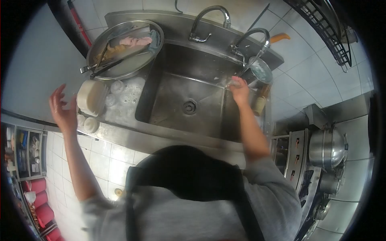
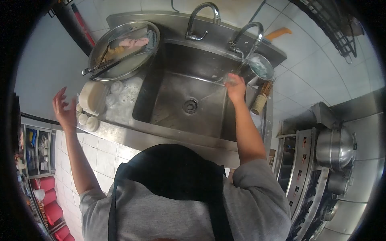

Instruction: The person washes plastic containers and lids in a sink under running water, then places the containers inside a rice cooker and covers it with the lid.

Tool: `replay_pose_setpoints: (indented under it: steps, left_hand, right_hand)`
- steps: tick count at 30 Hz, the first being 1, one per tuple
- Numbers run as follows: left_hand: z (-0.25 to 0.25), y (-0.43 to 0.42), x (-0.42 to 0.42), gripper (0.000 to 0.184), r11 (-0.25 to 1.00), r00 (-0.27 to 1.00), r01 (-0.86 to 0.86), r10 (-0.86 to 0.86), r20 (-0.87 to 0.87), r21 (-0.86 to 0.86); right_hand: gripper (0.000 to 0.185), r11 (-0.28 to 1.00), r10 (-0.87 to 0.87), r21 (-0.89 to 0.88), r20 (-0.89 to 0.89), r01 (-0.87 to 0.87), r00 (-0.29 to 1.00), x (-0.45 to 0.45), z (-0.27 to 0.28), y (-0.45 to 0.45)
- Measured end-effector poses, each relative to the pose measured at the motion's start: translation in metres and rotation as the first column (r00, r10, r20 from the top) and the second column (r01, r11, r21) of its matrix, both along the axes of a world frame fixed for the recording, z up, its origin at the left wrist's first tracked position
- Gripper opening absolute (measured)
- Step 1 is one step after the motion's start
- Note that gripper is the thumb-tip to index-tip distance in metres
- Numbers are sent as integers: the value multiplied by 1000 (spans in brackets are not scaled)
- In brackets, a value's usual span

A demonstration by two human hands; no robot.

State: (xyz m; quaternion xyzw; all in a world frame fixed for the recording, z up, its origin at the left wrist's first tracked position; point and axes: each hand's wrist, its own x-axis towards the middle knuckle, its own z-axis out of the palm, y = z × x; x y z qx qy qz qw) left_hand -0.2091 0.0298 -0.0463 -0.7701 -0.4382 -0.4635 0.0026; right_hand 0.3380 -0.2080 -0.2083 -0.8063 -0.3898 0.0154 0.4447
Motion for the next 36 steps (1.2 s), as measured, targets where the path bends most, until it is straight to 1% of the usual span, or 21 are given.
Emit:
replay_pose_setpoints:
  steps: [1,2,3,4,7,10,11,14,17,20,21,22,24,25,26,27,28,31,34,35,36]
  left_hand:
    - [0,-7,20,43,999,999,41,-40,-29,15]
    - [2,-18,44,43,987,987,158,-158,20,-23]
    - [4,-29,72,43,972,972,235,-235,13,-24]
    - [2,-39,100,43,938,941,337,-333,50,-78]
    - [-9,-64,188,37,725,752,656,-603,266,-210]
    - [-34,-86,267,35,602,679,729,-697,232,-326]
    - [-47,-96,294,34,522,627,775,-702,338,-356]
    - [-72,-118,363,38,453,567,810,-766,303,-372]
    - [-85,-142,419,44,450,563,807,-781,269,-383]
    - [-135,-139,471,45,490,512,856,-848,139,-162]
    - [-137,-140,476,44,463,513,851,-834,204,-248]
    - [-137,-138,477,43,438,527,837,-807,267,-327]
    - [-136,-140,481,33,409,668,713,-642,375,-570]
    - [-162,-137,499,27,124,555,820,-414,722,-559]
    - [-188,-130,513,22,-117,384,914,-63,921,-389]
    - [-182,-131,510,18,-208,358,924,179,916,-321]
    - [-176,-138,507,15,-284,324,934,411,852,-218]
    - [-186,-150,507,14,-291,147,957,428,892,-19]
    - [-184,-143,500,13,-310,221,945,369,903,-105]
    - [-167,-137,484,24,-329,326,911,201,924,-249]
    - [-149,-135,466,28,-174,470,844,-215,856,-507]
  right_hand:
    - [34,998,42,-46,152,-35,987,-3,9,-4]
    - [33,997,41,79,-240,-23,970,-2,14,-3]
    - [31,982,85,187,-593,34,801,1,18,-1]
    - [30,956,166,264,-845,126,508,3,21,2]
    - [29,909,299,314,-949,275,95,2,40,12]
    - [33,930,313,315,-949,191,40,22,20,16]
    - [37,955,255,273,-956,118,144,25,16,21]
    - [31,969,244,247,-963,19,112,34,15,19]
    - [25,963,184,206,-974,174,134,19,37,23]
    - [20,934,249,282,-954,221,164,39,22,26]
    - [19,951,248,279,-946,135,210,45,26,20]
    - [18,947,282,302,-946,112,161,53,24,19]
    - [27,898,428,418,-903,-139,49,69,25,11]
    - [32,955,294,274,-931,-116,216,63,38,8]
    - [34,974,207,145,-881,-174,426,46,65,5]
    - [36,974,160,33,-797,-223,582,34,85,3]
    - [34,959,225,60,-758,-278,612,52,69,7]
    - [30,934,320,163,-776,-317,544,48,86,7]
    - [29,925,350,186,-754,-330,556,36,111,2]
    - [29,934,334,184,-751,-305,569,32,116,1]
    - [28,941,322,184,-748,-286,580,30,118,1]
